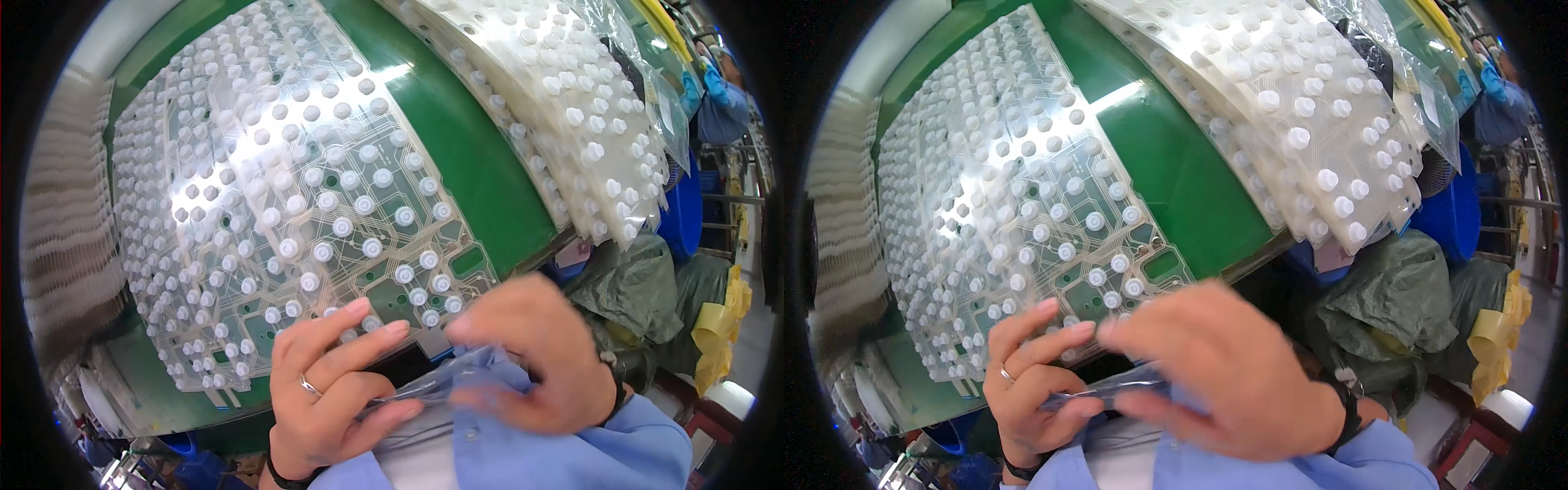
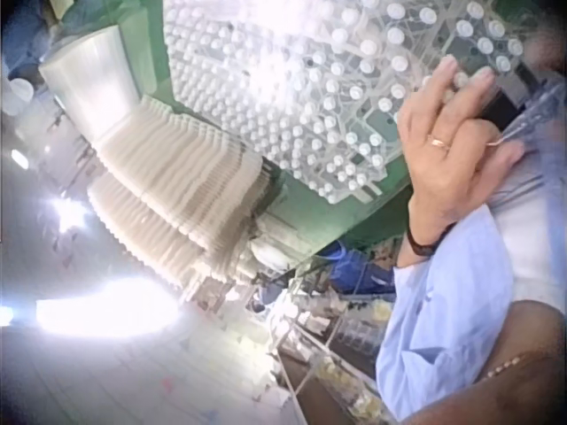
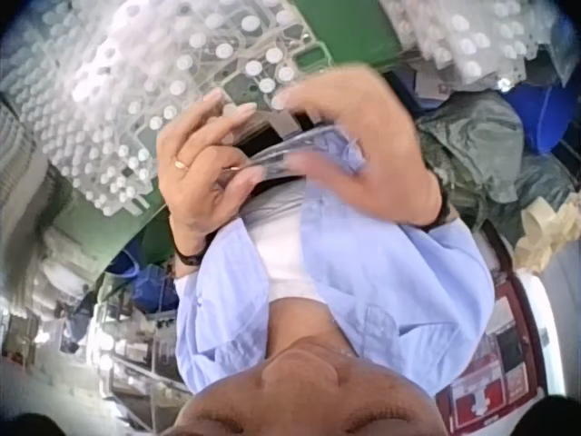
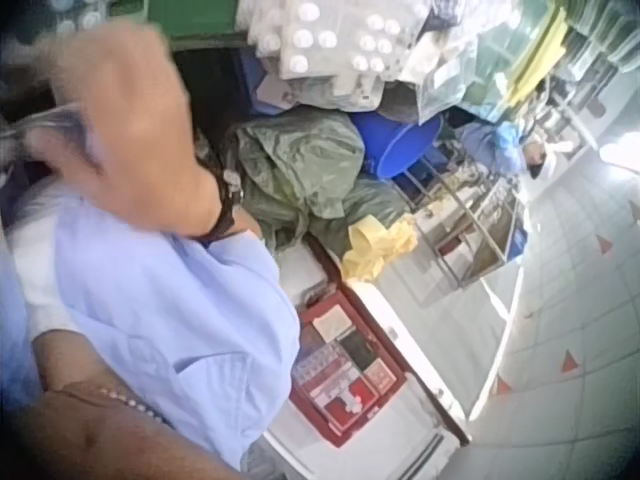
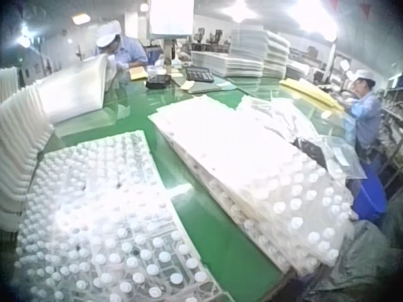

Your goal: The recorder is inspecting and assembling white plastic button pads onto a transparent circuit membrane.

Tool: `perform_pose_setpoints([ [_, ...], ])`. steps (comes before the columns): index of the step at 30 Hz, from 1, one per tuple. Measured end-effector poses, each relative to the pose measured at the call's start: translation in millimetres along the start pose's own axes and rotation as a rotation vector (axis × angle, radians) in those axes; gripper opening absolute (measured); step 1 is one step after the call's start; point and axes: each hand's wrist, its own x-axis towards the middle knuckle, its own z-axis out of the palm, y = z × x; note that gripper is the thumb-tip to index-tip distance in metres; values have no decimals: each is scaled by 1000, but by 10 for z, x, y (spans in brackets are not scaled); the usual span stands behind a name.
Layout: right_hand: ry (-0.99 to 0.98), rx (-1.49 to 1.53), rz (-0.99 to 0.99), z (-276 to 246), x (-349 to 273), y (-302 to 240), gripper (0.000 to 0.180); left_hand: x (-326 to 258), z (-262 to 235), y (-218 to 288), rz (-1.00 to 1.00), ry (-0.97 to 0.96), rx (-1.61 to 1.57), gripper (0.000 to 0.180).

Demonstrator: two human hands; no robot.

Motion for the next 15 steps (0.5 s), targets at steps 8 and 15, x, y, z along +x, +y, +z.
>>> perform_pose_setpoints([
  [8,-1,69,96,135,-402,-25,27,6,22,115,-75,-17,-170,24],
  [15,241,-81,-249,-108,-390,37,23,40,52,210,-34,-22,87,21],
])
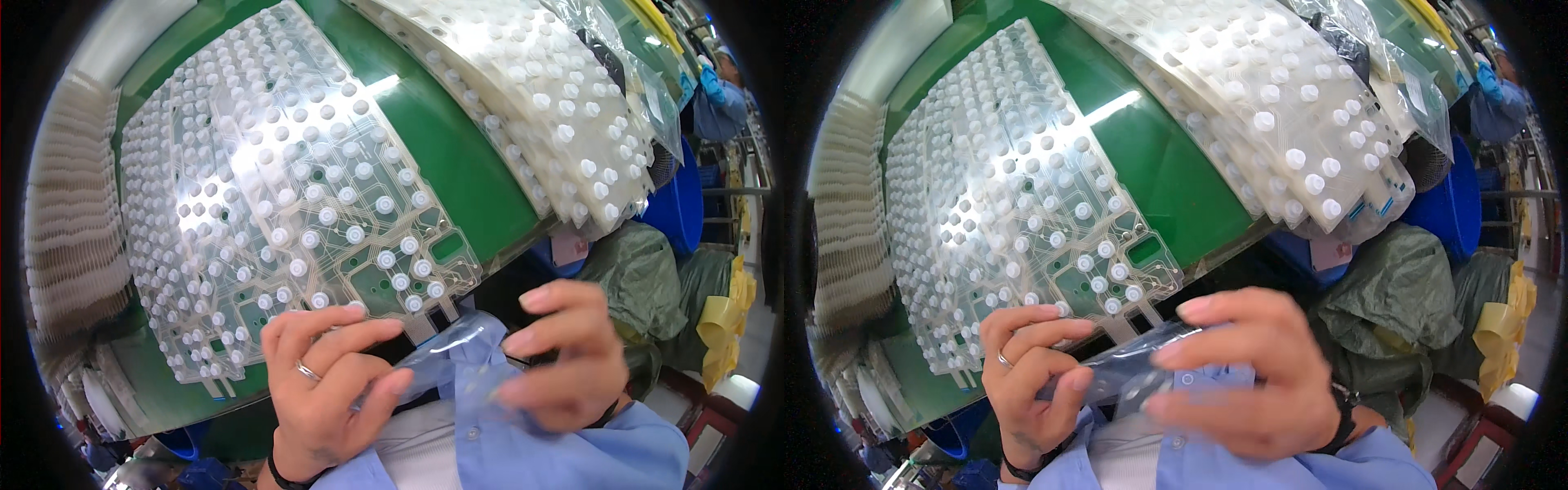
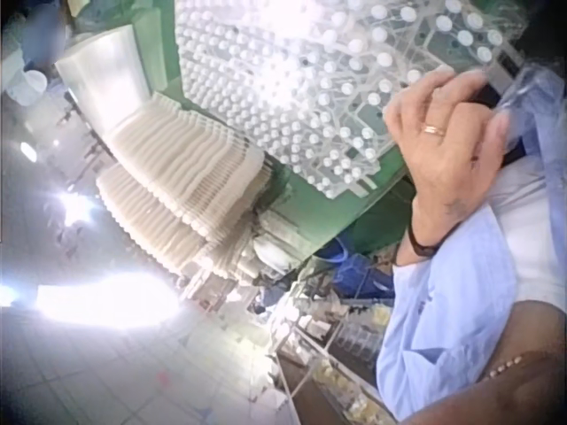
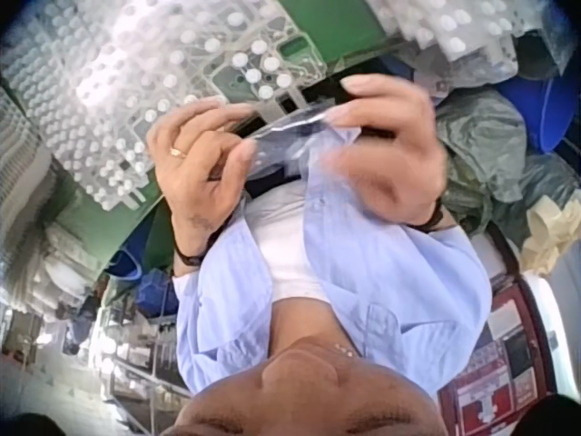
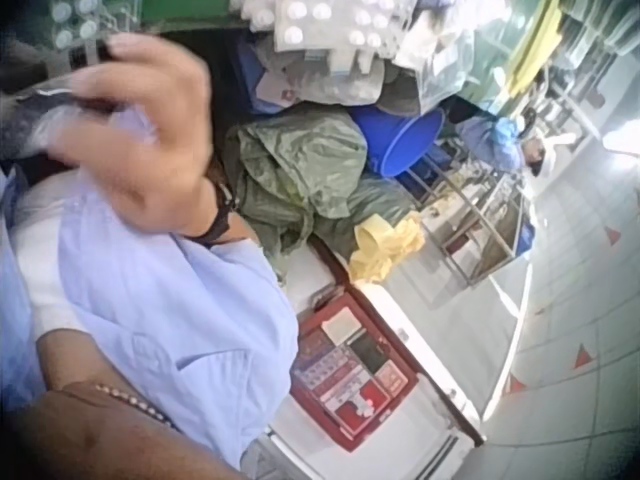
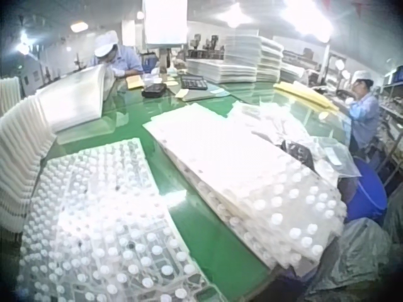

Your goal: The recorder is inspecting and assembling white plastic button pads onto a transparent circuit membrane.

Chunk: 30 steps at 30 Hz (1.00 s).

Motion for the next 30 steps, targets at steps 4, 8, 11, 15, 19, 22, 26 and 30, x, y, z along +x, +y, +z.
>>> perform_pose_setpoints([
  [4,36,148,441,-46,117,176,13,90,146,59,142,-82,-52,22],
  [8,15,180,495,43,203,319,8,147,291,-43,181,-77,53,23],
  [11,-60,145,507,56,236,370,7,141,279,-63,176,-78,35,23],
  [15,-90,114,531,106,284,385,5,121,261,-121,204,-95,25,25],
  [19,-86,103,545,156,276,416,9,105,263,-141,212,-97,33,27],
  [22,-87,83,565,156,293,399,8,112,259,-145,211,-102,25,27],
  [26,-82,79,569,170,293,403,8,107,262,-151,211,-104,31,27],
  [30,-74,74,578,173,302,392,8,111,254,-151,210,-112,33,26],
])
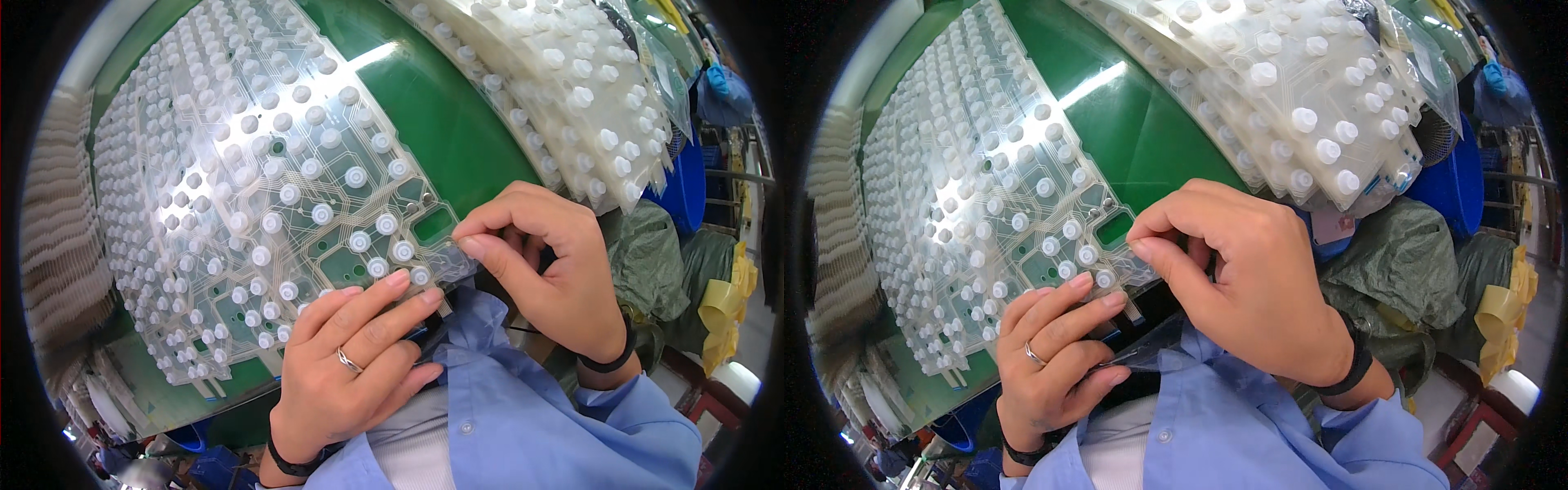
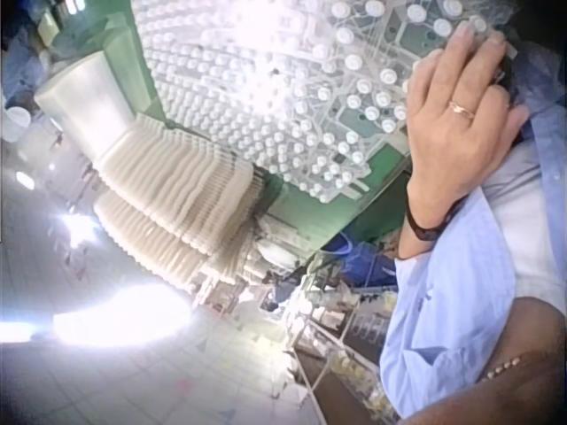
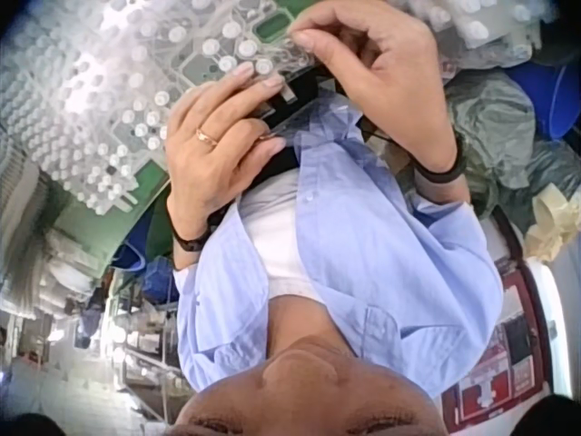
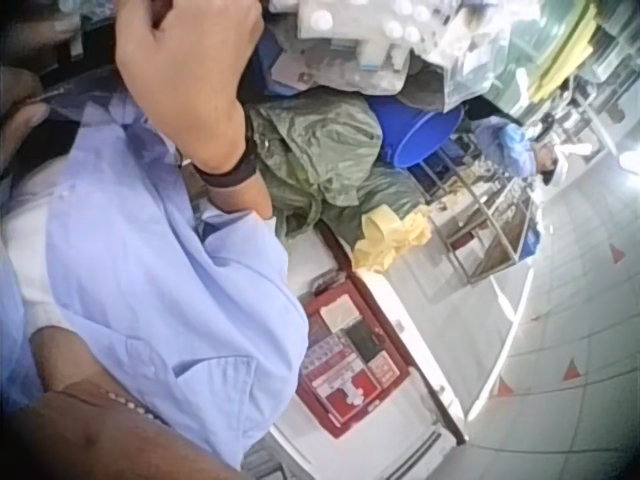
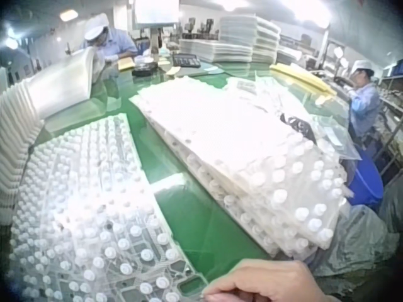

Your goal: The recorder is inspecting and assembling white plastic button pads onto a transparent circuit membrane.

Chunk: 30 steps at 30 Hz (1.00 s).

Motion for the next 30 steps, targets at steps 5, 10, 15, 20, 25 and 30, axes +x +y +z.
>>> perform_pose_setpoints([
  [5,-2,-25,-16,5,6,11,8,-5,-1,-4,-5,-7,-2,26],
  [10,6,-24,-17,16,3,18,8,-5,4,-1,-7,-9,-3,26],
  [15,1,-37,-13,14,2,12,9,-8,2,1,-10,-17,1,26],
  [20,0,-40,-33,16,-7,24,12,-4,36,14,25,-41,93,26],
  [25,-65,-31,-67,-57,-16,31,20,-10,44,26,13,-57,111,26],
  [30,-71,-109,-172,-58,-22,85,24,-10,41,37,-2,-59,114,27],
])
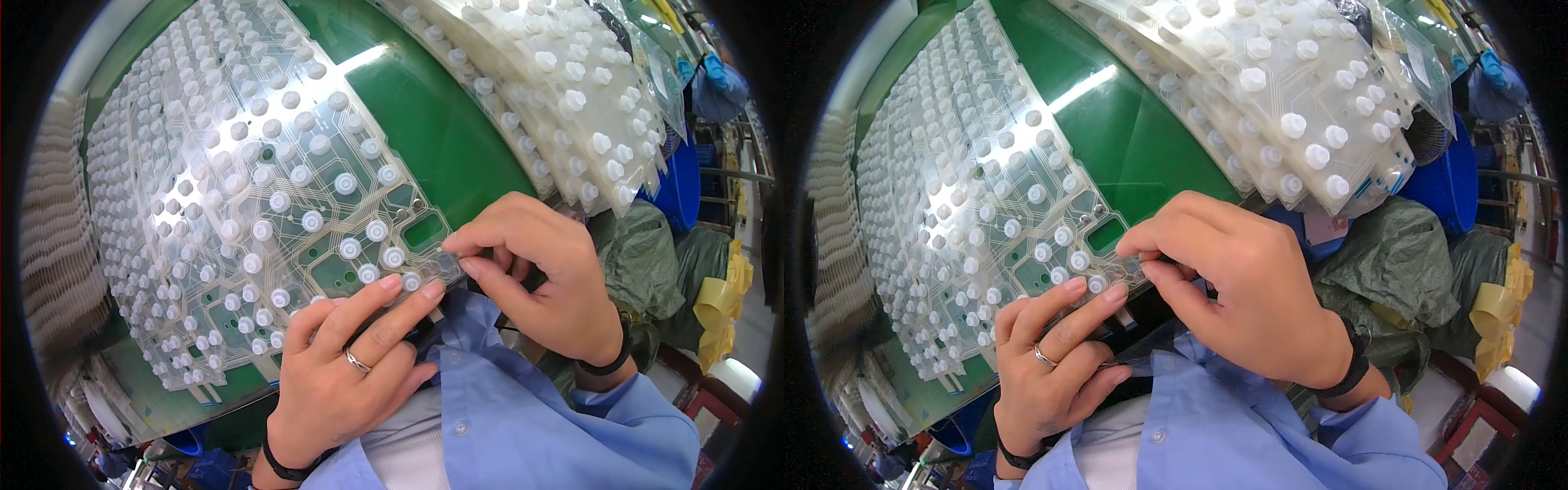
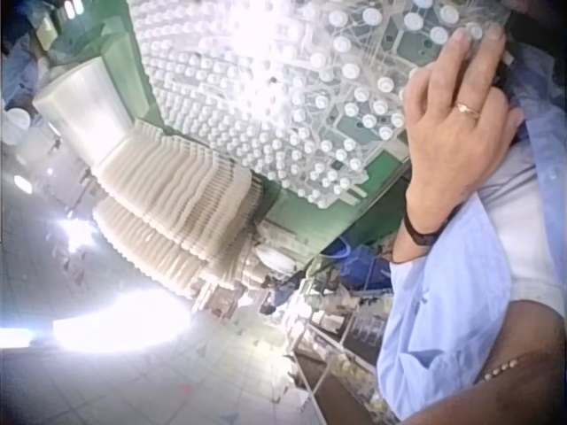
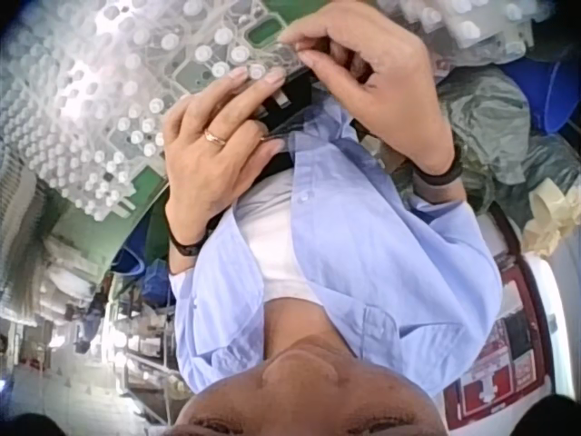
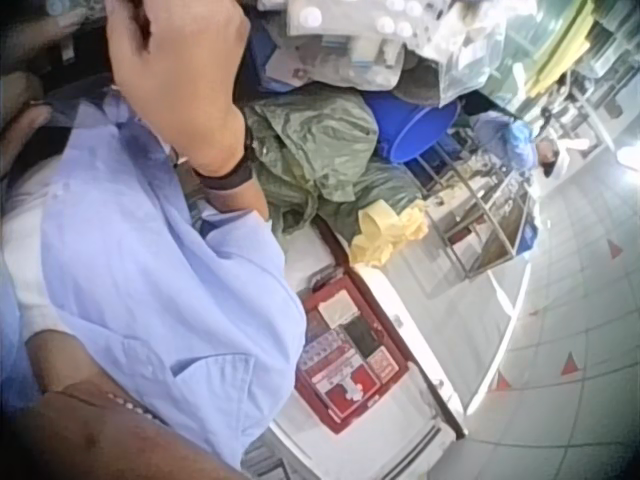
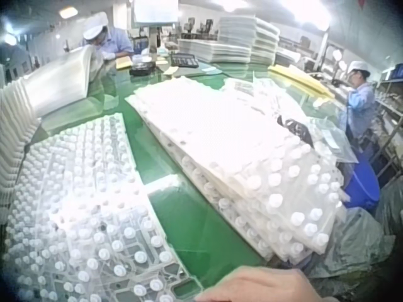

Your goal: The recorder is inspecting and assembling white plastic button pads onto a transparent circuit membrane.

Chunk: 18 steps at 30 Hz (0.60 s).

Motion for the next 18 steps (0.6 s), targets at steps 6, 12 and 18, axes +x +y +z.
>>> perform_pose_setpoints([
  [6,78,-277,-62,78,-6,-70,30,13,9,-20,12,16,-26,27],
  [12,389,-134,86,297,-90,22,27,-101,-53,-35,11,66,-63,29],
  [18,40,659,504,375,-518,93,19,-194,-211,-8,11,-31,-162,25],
])
